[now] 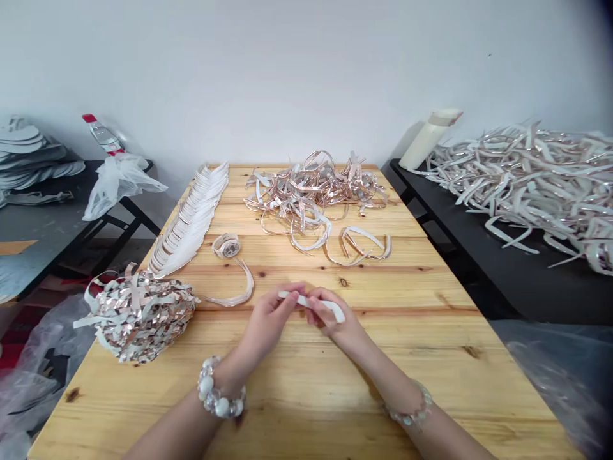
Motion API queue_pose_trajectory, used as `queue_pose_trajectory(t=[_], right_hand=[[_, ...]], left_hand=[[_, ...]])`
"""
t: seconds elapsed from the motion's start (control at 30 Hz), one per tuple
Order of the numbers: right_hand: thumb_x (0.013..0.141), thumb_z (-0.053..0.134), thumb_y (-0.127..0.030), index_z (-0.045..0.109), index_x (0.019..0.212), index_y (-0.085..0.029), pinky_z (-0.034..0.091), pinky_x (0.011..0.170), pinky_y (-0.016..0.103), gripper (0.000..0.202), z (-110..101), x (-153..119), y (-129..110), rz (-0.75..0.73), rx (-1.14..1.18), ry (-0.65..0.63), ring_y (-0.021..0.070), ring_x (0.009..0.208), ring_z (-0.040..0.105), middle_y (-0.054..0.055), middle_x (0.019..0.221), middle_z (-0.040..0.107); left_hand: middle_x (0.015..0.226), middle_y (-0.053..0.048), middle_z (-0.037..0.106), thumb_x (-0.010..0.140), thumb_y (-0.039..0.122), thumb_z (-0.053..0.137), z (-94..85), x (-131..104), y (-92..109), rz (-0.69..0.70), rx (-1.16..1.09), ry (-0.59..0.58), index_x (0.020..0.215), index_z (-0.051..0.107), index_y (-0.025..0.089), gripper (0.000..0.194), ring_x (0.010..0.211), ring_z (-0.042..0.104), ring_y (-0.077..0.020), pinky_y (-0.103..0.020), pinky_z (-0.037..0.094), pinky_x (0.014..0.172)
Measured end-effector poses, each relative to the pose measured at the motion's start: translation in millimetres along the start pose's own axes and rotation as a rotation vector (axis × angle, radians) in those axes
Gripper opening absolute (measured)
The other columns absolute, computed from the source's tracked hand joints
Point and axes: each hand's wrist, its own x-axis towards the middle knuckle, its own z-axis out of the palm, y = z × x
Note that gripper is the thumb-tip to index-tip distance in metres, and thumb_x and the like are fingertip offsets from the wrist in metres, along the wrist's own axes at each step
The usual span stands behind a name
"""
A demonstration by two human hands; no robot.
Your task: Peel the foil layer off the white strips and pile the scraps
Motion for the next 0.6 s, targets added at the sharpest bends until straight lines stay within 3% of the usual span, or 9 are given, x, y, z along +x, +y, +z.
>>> queue_pose_trajectory(t=[0.1, 0.2, 0.3, 0.4, 0.6], right_hand=[[0.087, 0.046, -0.058, 0.051, 0.059, -0.020, 0.032, 0.048, 0.027, 0.047, -6, 1, 0, 0.003, -0.080, 0.087, 0.0132, 0.048, 0.043, 0.000, 0.050, 0.049], [0.085, 0.049, -0.058, 0.046, 0.055, -0.021, 0.030, 0.048, 0.027, 0.048, -10, 3, 1, -0.030, -0.099, 0.166, 0.0117, 0.046, 0.038, -0.002, 0.046, 0.044], [0.081, 0.052, -0.062, 0.046, 0.060, -0.021, 0.034, 0.049, 0.027, 0.047, -7, 3, 1, -0.044, -0.046, 0.118, 0.0124, 0.047, 0.042, -0.002, 0.049, 0.048], [0.079, 0.052, -0.065, 0.052, 0.062, -0.020, 0.037, 0.050, 0.028, 0.048, 1, 0, 1, -0.018, -0.039, -0.010, 0.0141, 0.049, 0.048, 0.000, 0.052, 0.053], [0.086, 0.046, -0.057, 0.048, 0.052, -0.021, 0.032, 0.052, 0.028, 0.050, 0, -3, -4, -0.018, -0.122, -0.062, 0.0132, 0.050, 0.041, -0.002, 0.049, 0.044]], left_hand=[[0.098, -0.007, 0.068, 0.078, 0.035, 0.061, 4.0, -4, 0, -0.017, 0.075, -0.026, 0.096, 0.066, 0.016, 0.027, 0.091, 0.062, -0.0187, -0.032, 0.049, 0.085], [0.075, -0.003, 0.065, 0.076, 0.032, 0.063, 1.1, -2, 3, -0.089, 0.087, -0.052, 0.086, 0.064, 0.014, 0.021, 0.070, 0.058, -0.0145, -0.027, 0.047, 0.067], [0.069, -0.002, 0.063, 0.074, 0.034, 0.062, 0.5, -1, 6, -0.101, 0.068, -0.085, 0.082, 0.062, 0.013, 0.022, 0.066, 0.057, -0.0139, -0.026, 0.045, 0.064], [0.070, -0.004, 0.064, 0.077, 0.037, 0.055, 4.9, -3, 7, -0.099, 0.050, -0.140, 0.079, 0.061, 0.013, 0.025, 0.069, 0.059, -0.0155, -0.028, 0.046, 0.069], [0.064, 0.001, 0.056, 0.078, 0.031, 0.049, 6.7, -6, 8, -0.117, 0.145, -0.187, 0.076, 0.055, 0.016, 0.017, 0.062, 0.051, -0.0125, -0.025, 0.040, 0.061]])
